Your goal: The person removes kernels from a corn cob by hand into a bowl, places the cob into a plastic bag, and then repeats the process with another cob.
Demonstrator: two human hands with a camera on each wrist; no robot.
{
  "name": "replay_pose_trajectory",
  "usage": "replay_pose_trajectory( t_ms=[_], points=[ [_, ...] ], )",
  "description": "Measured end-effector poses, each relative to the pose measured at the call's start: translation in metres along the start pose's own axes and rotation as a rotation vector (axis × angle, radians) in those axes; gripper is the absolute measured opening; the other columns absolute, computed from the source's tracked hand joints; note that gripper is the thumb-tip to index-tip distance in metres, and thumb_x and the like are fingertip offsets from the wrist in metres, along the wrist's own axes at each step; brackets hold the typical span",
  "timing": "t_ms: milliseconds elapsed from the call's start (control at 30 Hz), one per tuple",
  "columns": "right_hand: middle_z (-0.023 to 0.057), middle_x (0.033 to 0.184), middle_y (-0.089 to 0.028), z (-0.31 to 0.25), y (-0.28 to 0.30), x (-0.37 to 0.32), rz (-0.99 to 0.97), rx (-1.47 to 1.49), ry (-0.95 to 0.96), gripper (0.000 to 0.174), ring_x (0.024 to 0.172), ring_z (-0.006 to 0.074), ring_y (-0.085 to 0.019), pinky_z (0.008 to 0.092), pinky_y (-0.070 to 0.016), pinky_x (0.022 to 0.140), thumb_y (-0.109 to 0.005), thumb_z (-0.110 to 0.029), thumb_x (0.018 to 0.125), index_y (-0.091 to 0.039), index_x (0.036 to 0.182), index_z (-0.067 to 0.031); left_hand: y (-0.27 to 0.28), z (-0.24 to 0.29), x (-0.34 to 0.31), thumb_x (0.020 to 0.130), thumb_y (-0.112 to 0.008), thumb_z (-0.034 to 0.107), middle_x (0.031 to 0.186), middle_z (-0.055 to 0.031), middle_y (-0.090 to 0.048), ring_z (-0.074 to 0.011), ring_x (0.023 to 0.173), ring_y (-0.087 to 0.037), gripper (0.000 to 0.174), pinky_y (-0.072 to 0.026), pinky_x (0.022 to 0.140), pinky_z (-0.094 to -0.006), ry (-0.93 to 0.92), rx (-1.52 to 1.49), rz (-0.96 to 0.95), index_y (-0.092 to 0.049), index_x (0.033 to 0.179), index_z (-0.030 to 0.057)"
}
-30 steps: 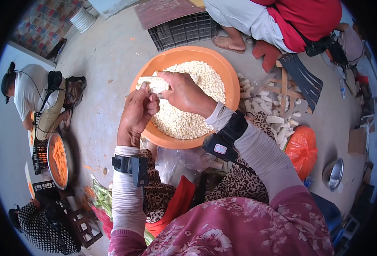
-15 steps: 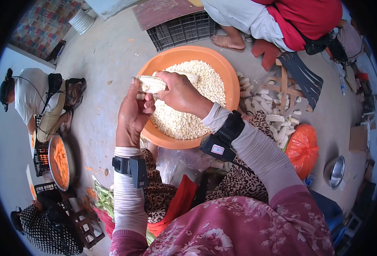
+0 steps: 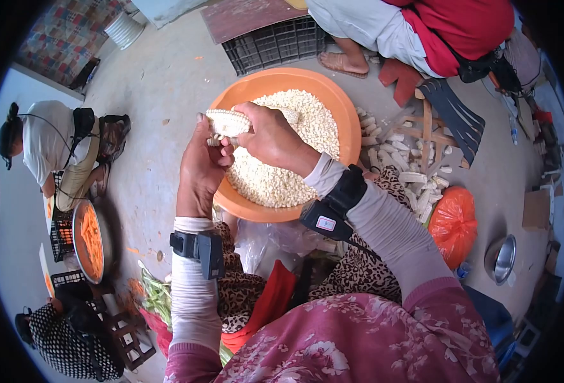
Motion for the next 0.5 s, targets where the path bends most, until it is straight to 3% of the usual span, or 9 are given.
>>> replay_pose_trajectory(
  t_ms=[200,333,400,500],
  points=[
    [0.0201,0.084,-0.063,-0.003,0.005,0.002,0.03,0.026,-0.007,0.039,0.076,0.0268,-0.064,0.0345,-0.0493,0.067,-0.062,-0.004,0.074,-0.054,0.111,0.0041,-0.005,-0.008,0.003,0.092,-0.049,0.045,0.07,-0.0021,-0.056,-0.0085,0.053,-0.047,0.036,-0.0325,0.044,-0.0184,-0.003,0.067,-0.046,-0.054,0.097,0.01],
    [0.021,0.081,-0.061,-0.031,0.006,-0.006,0.042,-0.198,0.083,0.034,0.072,0.0288,-0.063,0.0365,-0.0487,0.065,-0.062,-0.004,0.074,-0.054,0.106,0.0047,-0.009,-0.014,0.003,0.089,-0.054,0.047,0.068,-0.0008,-0.054,-0.0063,0.051,-0.044,0.037,-0.0324,0.043,-0.0176,0.026,0.194,-0.033,-0.055,0.092,0.0102],
    [0.0211,0.081,-0.061,-0.027,0.004,-0.006,0.033,-0.173,0.089,0.033,0.072,0.0293,-0.063,0.0367,-0.0486,0.064,-0.062,-0.004,0.075,-0.054,0.105,0.0049,-0.006,-0.011,0.004,0.085,-0.06,0.045,0.064,0.0004,-0.049,-0.0055,0.05,-0.043,0.04,-0.0302,0.039,-0.0186,0.007,0.208,0.007,-0.056,0.083,0.0055],
    [0.021,0.08,-0.061,-0.024,0.004,-0.006,0.006,-0.151,0.069,0.032,0.071,0.0293,-0.063,0.0369,-0.0483,0.064,-0.062,-0.003,0.075,-0.054,0.105,0.0051,-0.007,-0.015,0.006,0.086,-0.061,0.042,0.063,-0.0002,-0.049,-0.0055,0.049,-0.042,0.038,-0.0297,0.039,-0.0186,0.01,0.16,-0.055,-0.055,0.08,0.0048]
  ],
)
Point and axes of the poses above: each hand's wrist, its own x-axis towards the middle knuckle, its own y-axis out of the back of the hand, z = x × y, the point moved 8 cm from there along x, towards the middle knuckle
